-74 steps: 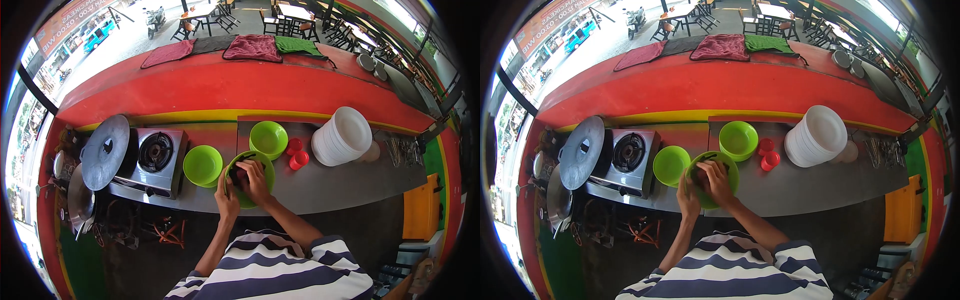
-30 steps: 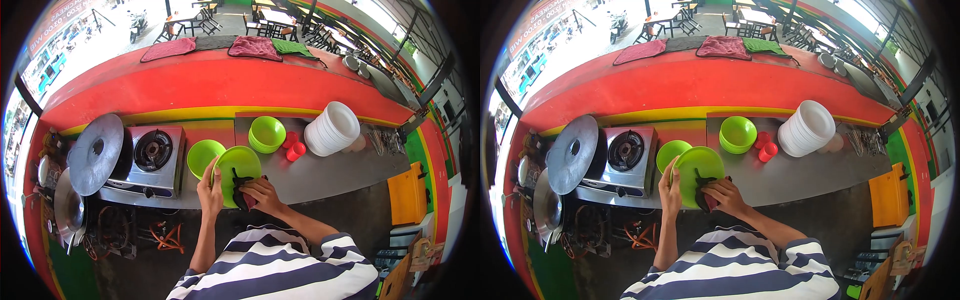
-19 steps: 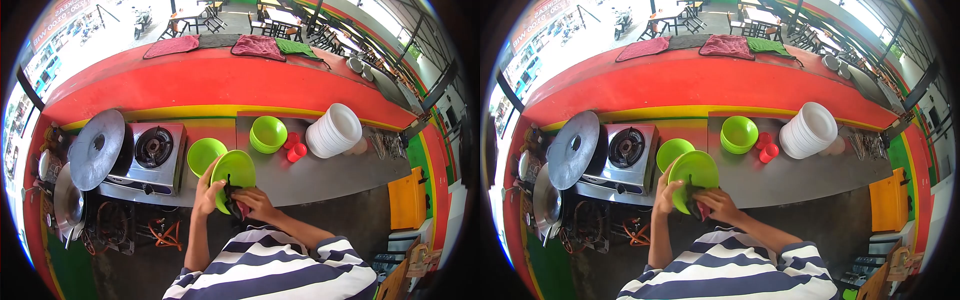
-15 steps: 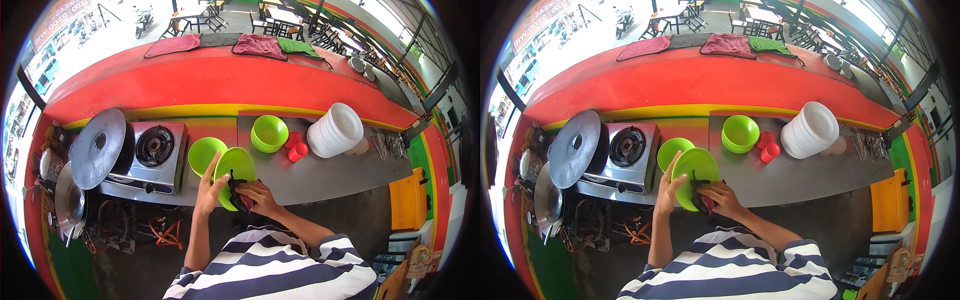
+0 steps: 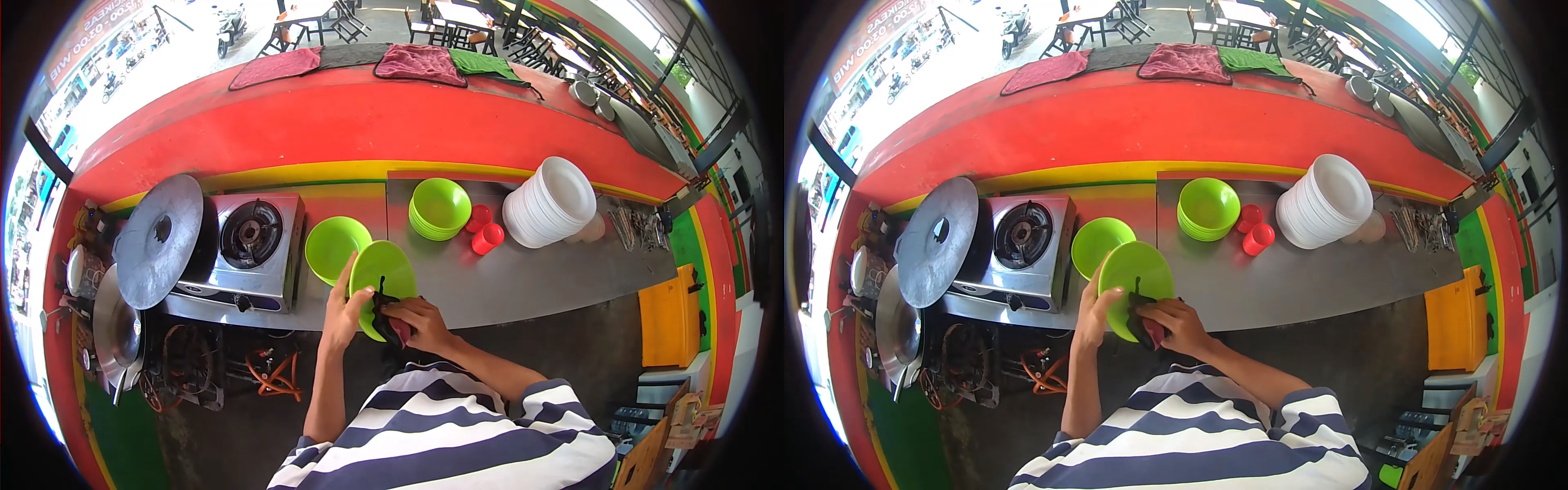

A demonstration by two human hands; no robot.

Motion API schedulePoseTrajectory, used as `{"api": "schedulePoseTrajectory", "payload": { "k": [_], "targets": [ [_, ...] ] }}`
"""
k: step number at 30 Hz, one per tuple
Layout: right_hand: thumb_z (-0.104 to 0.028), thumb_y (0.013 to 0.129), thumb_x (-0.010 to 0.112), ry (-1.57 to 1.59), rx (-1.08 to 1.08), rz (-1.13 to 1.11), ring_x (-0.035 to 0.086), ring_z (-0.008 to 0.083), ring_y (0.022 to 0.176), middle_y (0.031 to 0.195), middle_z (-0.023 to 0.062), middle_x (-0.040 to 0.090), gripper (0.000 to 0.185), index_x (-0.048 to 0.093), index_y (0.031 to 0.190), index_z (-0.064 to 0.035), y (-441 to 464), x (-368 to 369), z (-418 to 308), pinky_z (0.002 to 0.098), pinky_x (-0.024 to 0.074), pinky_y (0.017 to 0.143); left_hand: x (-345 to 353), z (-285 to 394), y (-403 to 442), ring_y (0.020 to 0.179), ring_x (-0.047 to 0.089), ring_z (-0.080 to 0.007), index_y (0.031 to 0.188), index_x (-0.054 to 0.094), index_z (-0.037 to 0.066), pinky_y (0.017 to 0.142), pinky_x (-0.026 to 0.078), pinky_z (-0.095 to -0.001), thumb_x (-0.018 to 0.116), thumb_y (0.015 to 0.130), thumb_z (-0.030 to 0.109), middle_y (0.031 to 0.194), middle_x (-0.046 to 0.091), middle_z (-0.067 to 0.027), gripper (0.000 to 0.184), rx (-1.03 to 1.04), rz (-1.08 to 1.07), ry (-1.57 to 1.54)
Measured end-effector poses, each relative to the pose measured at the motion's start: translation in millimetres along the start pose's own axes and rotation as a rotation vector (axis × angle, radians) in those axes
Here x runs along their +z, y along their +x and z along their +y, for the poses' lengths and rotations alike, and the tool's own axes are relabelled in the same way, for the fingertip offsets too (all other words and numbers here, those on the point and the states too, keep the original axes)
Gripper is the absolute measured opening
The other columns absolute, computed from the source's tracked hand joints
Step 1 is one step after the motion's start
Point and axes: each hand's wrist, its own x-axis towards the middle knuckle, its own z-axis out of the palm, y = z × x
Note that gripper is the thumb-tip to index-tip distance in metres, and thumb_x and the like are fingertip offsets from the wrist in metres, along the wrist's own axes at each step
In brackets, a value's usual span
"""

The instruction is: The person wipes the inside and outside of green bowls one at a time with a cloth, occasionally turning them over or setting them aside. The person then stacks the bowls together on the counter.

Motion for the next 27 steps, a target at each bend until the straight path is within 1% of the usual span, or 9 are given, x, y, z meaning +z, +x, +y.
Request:
{"api": "schedulePoseTrajectory", "payload": {
  "k": [3, 7, 10, 11, 14, 17, 20, 24, 27],
  "targets": [
    [-0.004, 0.060, 0.080, 0.087, 0.186, 0.045, 0.066, 0.0340, 0.107, 0.116, 0.0127, 0.069, 0.066, 0.066, 0.123, -0.0095, 5.6, 3.6, -33.4, 0.0423, 0.0537, 0.091, 21.6, -21.4, -8.7, 0.127, 0.054, -0.0275, 0.153, 0.035, 0.004, 0.107, 0.041, -0.0361, 0.062, 0.082, 0.021, 0.138, 0.058, -0.0215, 0.077, 0.131, 0.104, 0.156],
    [-0.004, 0.059, 0.080, 0.094, 0.119, 0.096, 0.067, 0.0349, 0.103, 0.111, 0.0139, 0.070, 0.069, 0.065, 0.125, -0.0083, 1.9, 6.8, -43.3, 0.0433, 0.0544, 0.091, 17.5, -32.6, -12.3, 0.122, 0.061, -0.0338, 0.152, 0.038, 0.007, 0.103, 0.045, -0.0381, 0.059, 0.079, 0.022, 0.133, 0.061, -0.0242, 0.077, 0.055, 0.107, 0.360],
    [-0.002, 0.058, 0.079, -0.010, -0.006, -0.013, 0.068, 0.0336, 0.101, 0.108, 0.0129, 0.071, 0.070, 0.064, 0.127, -0.0092, -10.6, 0.4, -14.4, 0.0422, 0.0547, 0.090, 1.0, -28.3, -6.7, 0.121, 0.061, -0.0344, 0.149, 0.044, 0.006, 0.103, 0.045, -0.0392, 0.058, 0.079, 0.021, 0.131, 0.062, -0.0241, 0.073, -0.057, -0.005, 0.184],
    [-0.001, 0.057, 0.079, -0.012, 0.046, -0.027, 0.069, 0.0322, 0.100, 0.106, 0.0117, 0.072, 0.071, 0.065, 0.127, -0.0099, -13.5, 0.0, -11.1, 0.0415, 0.0550, 0.089, 1.1, -25.3, -6.9, 0.120, 0.062, -0.0323, 0.146, 0.048, 0.004, 0.102, 0.045, -0.0385, 0.059, 0.084, 0.022, 0.128, 0.064, -0.0229, 0.066, -0.022, 0.016, 0.241],
    [0.000, 0.058, 0.078, -0.056, 0.161, -0.076, 0.068, 0.0331, 0.103, 0.112, 0.0127, 0.071, 0.075, 0.062, 0.131, -0.0098, -8.8, -0.1, -20.0, 0.0428, 0.0545, 0.090, 13.9, -8.1, -8.2, 0.121, 0.061, -0.0317, 0.146, 0.047, 0.003, 0.103, 0.045, -0.0383, 0.060, 0.090, 0.028, 0.129, 0.063, -0.0235, 0.063, -0.074, 0.085, 0.209],
    [0.001, 0.059, 0.078, 0.040, 0.144, 0.044, 0.066, 0.0343, 0.108, 0.120, 0.0138, 0.068, 0.079, 0.059, 0.135, -0.0096, 1.6, 5.3, -44.5, 0.0436, 0.0537, 0.092, 25.4, -31.2, -9.5, 0.123, 0.060, -0.0321, 0.145, 0.048, 0.002, 0.104, 0.045, -0.0386, 0.061, 0.094, 0.034, 0.130, 0.063, -0.0243, 0.062, 0.104, 0.138, 0.244],
    [0.001, 0.059, 0.077, 0.095, 0.179, 0.078, 0.064, 0.0354, 0.112, 0.126, 0.0141, 0.065, 0.083, 0.056, 0.138, -0.0096, 1.8, 12.3, -57.7, 0.0436, 0.0530, 0.094, 18.5, -39.7, -6.8, 0.125, 0.059, -0.0318, 0.145, 0.050, 0.002, 0.105, 0.044, -0.0387, 0.061, 0.093, 0.030, 0.132, 0.062, -0.0241, 0.060, 0.010, 0.115, 0.228],
    [0.003, 0.064, 0.077, 0.054, 0.082, -0.088, 0.064, 0.0346, 0.113, 0.125, 0.0144, 0.066, 0.078, 0.057, 0.138, -0.0105, -23.0, 10.5, -16.2, 0.0425, 0.0535, 0.096, -0.8, -21.2, -3.4, 0.118, 0.063, -0.0256, 0.145, 0.050, 0.000, 0.101, 0.047, -0.0356, 0.062, 0.093, 0.027, 0.131, 0.064, -0.0199, 0.059, -0.076, -0.011, 0.141],
    [0.004, 0.067, 0.077, 0.103, 0.168, 0.035, 0.067, 0.0344, 0.108, 0.119, 0.0166, 0.069, 0.065, 0.063, 0.130, -0.0090, -12.0, 5.7, -22.2, 0.0411, 0.0549, 0.094, 6.7, -8.4, -5.2, 0.117, 0.063, -0.0255, 0.147, 0.048, 0.003, 0.100, 0.047, -0.0351, 0.064, 0.093, 0.029, 0.132, 0.064, -0.0199, 0.062, -0.087, 0.038, 0.159]
  ]
}}
